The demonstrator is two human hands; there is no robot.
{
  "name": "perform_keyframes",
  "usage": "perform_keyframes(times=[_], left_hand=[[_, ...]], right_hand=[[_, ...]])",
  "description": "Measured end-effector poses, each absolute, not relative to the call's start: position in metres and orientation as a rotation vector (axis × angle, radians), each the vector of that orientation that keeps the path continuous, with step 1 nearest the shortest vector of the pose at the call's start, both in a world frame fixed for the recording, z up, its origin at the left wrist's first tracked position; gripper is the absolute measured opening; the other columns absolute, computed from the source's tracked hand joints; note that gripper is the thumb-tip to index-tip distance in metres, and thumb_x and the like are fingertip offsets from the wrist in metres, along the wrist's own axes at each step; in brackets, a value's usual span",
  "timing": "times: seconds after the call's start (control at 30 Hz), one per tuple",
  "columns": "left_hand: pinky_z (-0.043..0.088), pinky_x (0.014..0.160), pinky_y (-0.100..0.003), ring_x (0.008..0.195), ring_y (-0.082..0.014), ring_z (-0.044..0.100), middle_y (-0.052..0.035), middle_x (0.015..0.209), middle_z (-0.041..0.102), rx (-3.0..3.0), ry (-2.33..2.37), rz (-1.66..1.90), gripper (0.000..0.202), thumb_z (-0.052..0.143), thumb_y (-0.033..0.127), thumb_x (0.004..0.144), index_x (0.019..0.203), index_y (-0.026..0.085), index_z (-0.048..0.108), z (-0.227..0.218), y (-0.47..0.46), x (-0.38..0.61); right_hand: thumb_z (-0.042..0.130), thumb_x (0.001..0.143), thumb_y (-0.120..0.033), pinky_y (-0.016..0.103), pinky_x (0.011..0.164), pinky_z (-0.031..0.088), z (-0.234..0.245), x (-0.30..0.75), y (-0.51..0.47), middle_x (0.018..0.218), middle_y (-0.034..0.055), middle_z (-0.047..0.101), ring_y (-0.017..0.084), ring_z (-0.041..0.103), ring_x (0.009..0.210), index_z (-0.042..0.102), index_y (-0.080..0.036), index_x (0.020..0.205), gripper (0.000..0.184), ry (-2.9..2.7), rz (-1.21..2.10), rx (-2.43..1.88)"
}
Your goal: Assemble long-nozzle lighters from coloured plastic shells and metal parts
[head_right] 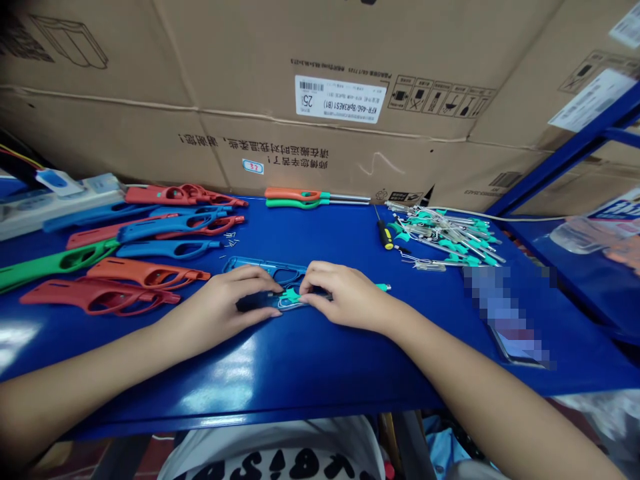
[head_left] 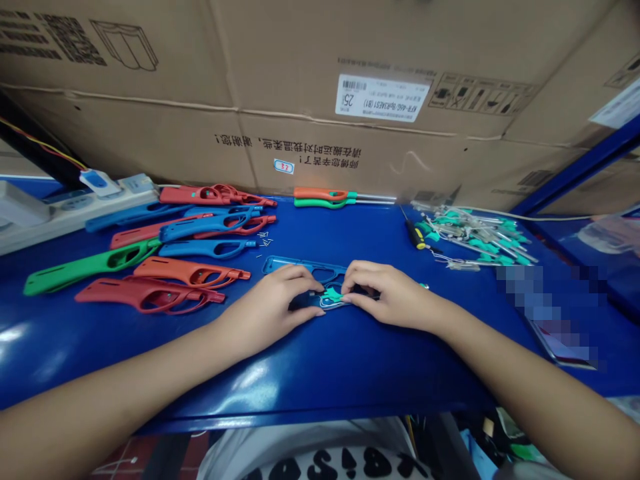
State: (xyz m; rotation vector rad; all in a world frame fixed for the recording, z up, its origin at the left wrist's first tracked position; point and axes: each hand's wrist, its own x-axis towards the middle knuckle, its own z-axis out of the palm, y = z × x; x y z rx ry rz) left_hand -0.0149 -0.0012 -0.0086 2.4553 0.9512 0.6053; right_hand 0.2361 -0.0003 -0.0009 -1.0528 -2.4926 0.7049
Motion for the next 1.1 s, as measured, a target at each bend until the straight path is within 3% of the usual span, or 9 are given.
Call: perform_keyframes(times=[0.3, 0.77, 1.1], left_hand=[[0.055, 0.087, -0.037, 0.095, -0.0218, 0.067, -0.0057, 0.100, 0.068, 2.384, 1.003, 0.585, 0.021, 0.076, 0.024, 0.084, 0.104, 0.017, 0.070, -0.006, -0.003, -0.013], [0.053, 0.095, -0.042, 0.103, -0.0253, 0.065, -0.0079, 0.104, 0.068, 2.453, 1.013, 0.572, 0.021, 0.073, 0.025, 0.087, 0.106, 0.016, 0.070, -0.005, -0.008, -0.012], [0.053, 0.093, -0.043, 0.103, -0.0262, 0.063, -0.0096, 0.105, 0.067, 2.478, 0.996, 0.563, 0.022, 0.068, 0.026, 0.091, 0.109, 0.014, 0.068, -0.009, -0.009, -0.012]], right_hand=[[0.042, 0.103, -0.026, 0.029, 0.068, 0.041, 0.001, 0.234, -0.003, 0.092, 0.0080, 0.063, 0.018, 0.056, 0.080, 0.062, -0.017, 0.093, 0.024, -2.736, 0.214, -0.847], [0.041, 0.101, -0.021, 0.030, 0.069, 0.040, 0.005, 0.233, -0.005, 0.095, 0.0093, 0.066, 0.019, 0.057, 0.080, 0.064, -0.016, 0.093, 0.025, -2.828, 0.102, -0.837], [0.041, 0.097, -0.012, 0.032, 0.068, 0.038, 0.008, 0.229, -0.010, 0.098, 0.0104, 0.068, 0.020, 0.056, 0.081, 0.065, -0.015, 0.095, 0.024, -2.935, -0.184, -0.793]])
